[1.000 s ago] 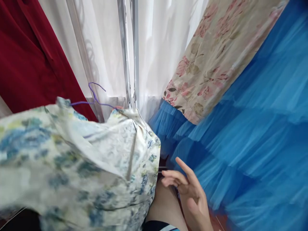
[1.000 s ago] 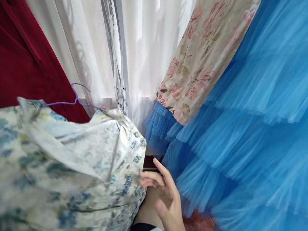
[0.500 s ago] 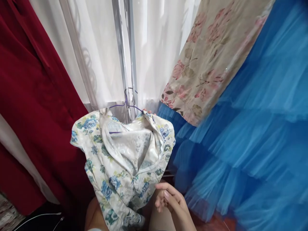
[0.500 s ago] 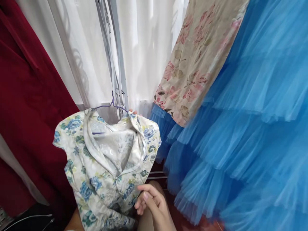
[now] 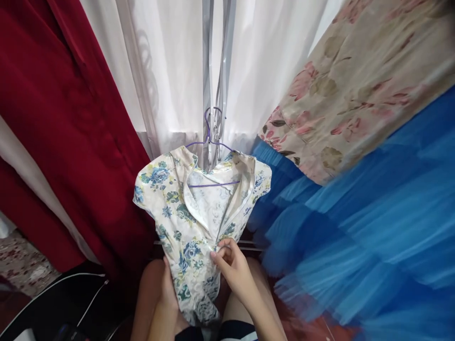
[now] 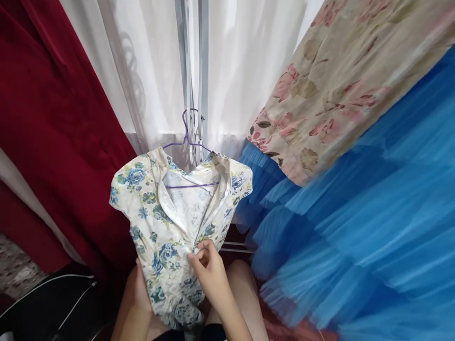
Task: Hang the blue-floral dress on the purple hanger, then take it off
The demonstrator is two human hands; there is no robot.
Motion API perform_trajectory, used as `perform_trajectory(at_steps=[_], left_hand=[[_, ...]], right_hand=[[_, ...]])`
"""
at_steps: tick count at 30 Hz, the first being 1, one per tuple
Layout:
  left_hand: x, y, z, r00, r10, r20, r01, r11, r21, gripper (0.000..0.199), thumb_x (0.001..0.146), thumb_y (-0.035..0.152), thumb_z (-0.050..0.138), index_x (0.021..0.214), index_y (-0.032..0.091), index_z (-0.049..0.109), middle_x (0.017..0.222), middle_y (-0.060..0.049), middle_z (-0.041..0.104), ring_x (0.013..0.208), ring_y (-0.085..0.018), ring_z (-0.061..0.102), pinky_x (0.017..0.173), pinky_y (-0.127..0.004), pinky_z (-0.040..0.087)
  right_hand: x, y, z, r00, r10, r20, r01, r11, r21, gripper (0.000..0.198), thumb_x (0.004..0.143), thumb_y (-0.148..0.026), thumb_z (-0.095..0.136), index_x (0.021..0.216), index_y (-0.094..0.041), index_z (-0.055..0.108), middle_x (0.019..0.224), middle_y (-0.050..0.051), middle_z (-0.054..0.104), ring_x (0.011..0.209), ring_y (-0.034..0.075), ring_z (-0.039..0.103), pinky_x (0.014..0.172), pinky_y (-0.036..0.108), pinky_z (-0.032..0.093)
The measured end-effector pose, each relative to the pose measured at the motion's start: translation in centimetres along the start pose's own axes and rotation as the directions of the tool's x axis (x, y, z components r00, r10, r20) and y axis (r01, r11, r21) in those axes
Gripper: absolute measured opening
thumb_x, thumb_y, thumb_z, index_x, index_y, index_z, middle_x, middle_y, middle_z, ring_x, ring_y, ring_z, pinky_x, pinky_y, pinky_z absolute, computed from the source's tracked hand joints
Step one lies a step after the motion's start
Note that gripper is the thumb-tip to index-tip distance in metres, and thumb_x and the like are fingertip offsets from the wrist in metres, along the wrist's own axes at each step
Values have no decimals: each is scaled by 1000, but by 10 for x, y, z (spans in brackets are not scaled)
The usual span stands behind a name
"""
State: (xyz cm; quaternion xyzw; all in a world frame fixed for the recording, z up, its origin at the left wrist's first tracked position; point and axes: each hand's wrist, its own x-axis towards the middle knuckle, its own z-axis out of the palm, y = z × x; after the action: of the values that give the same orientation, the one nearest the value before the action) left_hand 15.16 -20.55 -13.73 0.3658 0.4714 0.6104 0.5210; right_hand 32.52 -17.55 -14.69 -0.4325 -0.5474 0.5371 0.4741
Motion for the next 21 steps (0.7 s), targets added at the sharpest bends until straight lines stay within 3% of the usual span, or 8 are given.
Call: perform_trajectory(at_steps=[5,9,12,15,16,17,19,21], left_hand=[[-16,-11,3,978,-205,27,206,963,-176,62,62,36,88,118,19,68,115,-11,71,120,-36,60,97,-45,51],[11,-25,-2,972,-229,-51,216,959,-184,58,64,28,86,118,17,65,114,-12,71,111,-32,66,93,-41,53],[26,-45,-11,959,35,-282,-32,999,15,55,67,33,83,115,16,62,113,-13,69,105,-29,67,91,-40,53],[22,-61,-9,739,494,-457,-351,862,365,48,76,31,75,118,19,57,122,-13,61,112,-25,60,98,-38,48],[18,-65,-4,716,574,-396,-404,804,436,43,80,30,72,118,20,57,122,-12,60,114,-24,58,98,-38,47],[13,-67,1,749,602,-276,-440,764,471,38,83,27,68,118,20,57,120,-11,60,113,-24,58,98,-37,47],[4,-67,15,852,524,3,-462,748,476,23,87,24,61,109,20,60,105,-8,65,100,-22,62,89,-33,49],[-1,-63,26,897,421,136,-429,757,492,7,90,23,55,94,21,60,85,-4,65,82,-19,63,78,-30,50]], right_hand=[[6,-7,3,997,-71,10,72,977,-202,24,90,-40,61,80,-20,53,65,-2,50,60,14,47,57,26,37],[-1,-14,-5,998,-61,1,60,982,-180,31,89,-42,63,70,-19,53,62,1,57,57,14,50,55,26,37],[-6,-19,-11,1000,-14,6,14,988,-156,30,87,-41,66,70,-19,55,59,2,60,54,14,51,54,26,37],[-7,-25,-10,997,65,48,-62,996,-69,29,85,-40,68,70,-18,56,56,1,62,51,12,52,53,25,37],[-6,-26,-8,992,96,86,-95,995,-23,28,84,-39,69,72,-18,57,55,1,63,50,12,51,52,24,38],[-5,-28,-5,984,123,129,-127,992,21,27,83,-39,69,73,-17,58,55,1,64,49,11,51,52,24,38],[-3,-29,0,968,152,199,-171,982,80,25,82,-38,69,74,-16,60,55,1,65,46,10,49,49,23,37],[-1,-31,3,963,164,213,-190,976,105,24,81,-36,68,71,-16,60,53,1,64,42,9,46,46,22,33]])
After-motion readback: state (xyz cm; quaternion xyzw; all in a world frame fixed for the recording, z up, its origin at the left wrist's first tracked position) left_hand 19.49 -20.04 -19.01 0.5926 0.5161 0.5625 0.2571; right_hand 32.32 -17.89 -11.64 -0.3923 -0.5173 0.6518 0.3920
